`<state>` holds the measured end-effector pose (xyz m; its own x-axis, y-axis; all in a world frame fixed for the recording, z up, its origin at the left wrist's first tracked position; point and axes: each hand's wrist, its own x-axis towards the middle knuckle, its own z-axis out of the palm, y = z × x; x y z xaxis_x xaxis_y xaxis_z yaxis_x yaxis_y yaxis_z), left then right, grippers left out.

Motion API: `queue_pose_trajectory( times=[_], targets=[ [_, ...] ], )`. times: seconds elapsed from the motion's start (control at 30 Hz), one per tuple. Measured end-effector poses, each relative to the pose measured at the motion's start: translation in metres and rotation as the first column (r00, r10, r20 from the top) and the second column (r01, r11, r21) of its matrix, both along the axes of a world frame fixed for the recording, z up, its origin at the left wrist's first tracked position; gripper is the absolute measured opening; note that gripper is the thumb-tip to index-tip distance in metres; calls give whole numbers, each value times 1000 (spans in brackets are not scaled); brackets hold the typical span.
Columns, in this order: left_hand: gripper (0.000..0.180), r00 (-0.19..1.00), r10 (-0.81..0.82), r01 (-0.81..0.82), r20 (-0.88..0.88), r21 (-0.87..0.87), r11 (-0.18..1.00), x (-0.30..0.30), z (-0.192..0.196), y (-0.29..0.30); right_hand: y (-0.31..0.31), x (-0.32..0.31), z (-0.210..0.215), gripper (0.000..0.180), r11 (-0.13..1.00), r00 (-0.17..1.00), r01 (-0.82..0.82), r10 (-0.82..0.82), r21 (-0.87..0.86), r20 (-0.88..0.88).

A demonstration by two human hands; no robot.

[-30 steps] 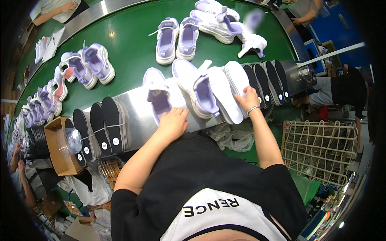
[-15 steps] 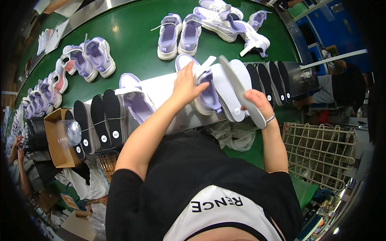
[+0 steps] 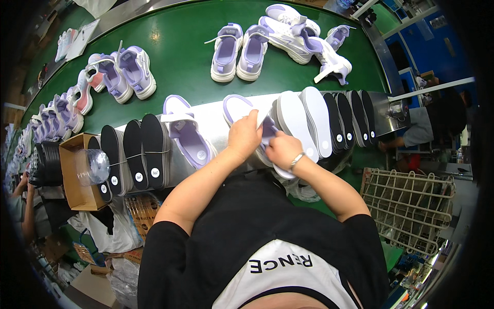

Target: The person repeatedly takes insoles from a nearby shelf and inserts them into shoes on a conveyor belt, smoothing them down by hand.

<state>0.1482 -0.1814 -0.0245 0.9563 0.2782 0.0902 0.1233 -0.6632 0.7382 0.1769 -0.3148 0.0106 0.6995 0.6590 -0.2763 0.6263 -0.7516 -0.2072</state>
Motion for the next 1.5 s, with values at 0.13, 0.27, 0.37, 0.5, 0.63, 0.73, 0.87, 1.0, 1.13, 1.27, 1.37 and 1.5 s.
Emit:
queue_pose_trajectory(
  times=[0.13, 0.27, 0.37, 0.5, 0.63, 0.73, 0.87, 1.0, 1.13, 1.27, 1.37, 1.5],
  targets=[
    [31, 999, 49, -49, -7, -21, 999, -4, -2, 3, 6, 0, 3, 16, 976, 969, -180, 197, -119, 151],
    [29, 995, 81, -83, -58, -19, 996, 0, -4, -4, -14, -7, 36, 38, 935, 993, -114, 105, -335, -45],
    [29, 991, 100, -102, -88, -20, 995, -1, -4, -4, -15, 3, 51, 37, 926, 985, -116, 62, -360, -159],
    [29, 990, 104, -107, -91, -25, 994, 1, -3, -7, -12, -3, 28, 17, 944, 968, -236, 248, -229, 27],
    [26, 991, 116, -122, -65, -97, 988, 2, -7, -8, 6, 5, -13, 14, 943, 977, -207, 213, -259, -5],
    [22, 978, 209, -207, -19, -260, 943, -1, -17, -3, 12, 10, -25, 16, 927, 977, -214, 211, -308, -43],
    [22, 979, 182, -202, -92, -321, 925, -1, -12, -4, 15, 20, -38, 18, 916, 978, -187, 139, -356, -156],
    [22, 982, 165, -184, -88, -311, 933, 0, -13, -4, 26, 25, -30, 21, 797, 936, -303, 146, -522, -320],
    [23, 988, 144, -127, 61, -231, 965, -2, -19, -4, 35, 26, -29, 26, 718, 896, -392, 156, -574, -416],
    [25, 991, 120, -100, 65, -249, 963, -4, -25, -2, 33, 23, -53, 26, 793, 955, -290, 205, -536, -214],
    [25, 995, 101, -96, 14, -203, 974, -2, -16, -1, 20, 35, -124, 33, 831, 959, -280, 217, -481, -183],
    [22, 996, 90, -89, 2, -156, 984, -2, -10, -4, 20, 31, -59, 35, 693, 874, -481, 334, -537, -352]
  ],
)
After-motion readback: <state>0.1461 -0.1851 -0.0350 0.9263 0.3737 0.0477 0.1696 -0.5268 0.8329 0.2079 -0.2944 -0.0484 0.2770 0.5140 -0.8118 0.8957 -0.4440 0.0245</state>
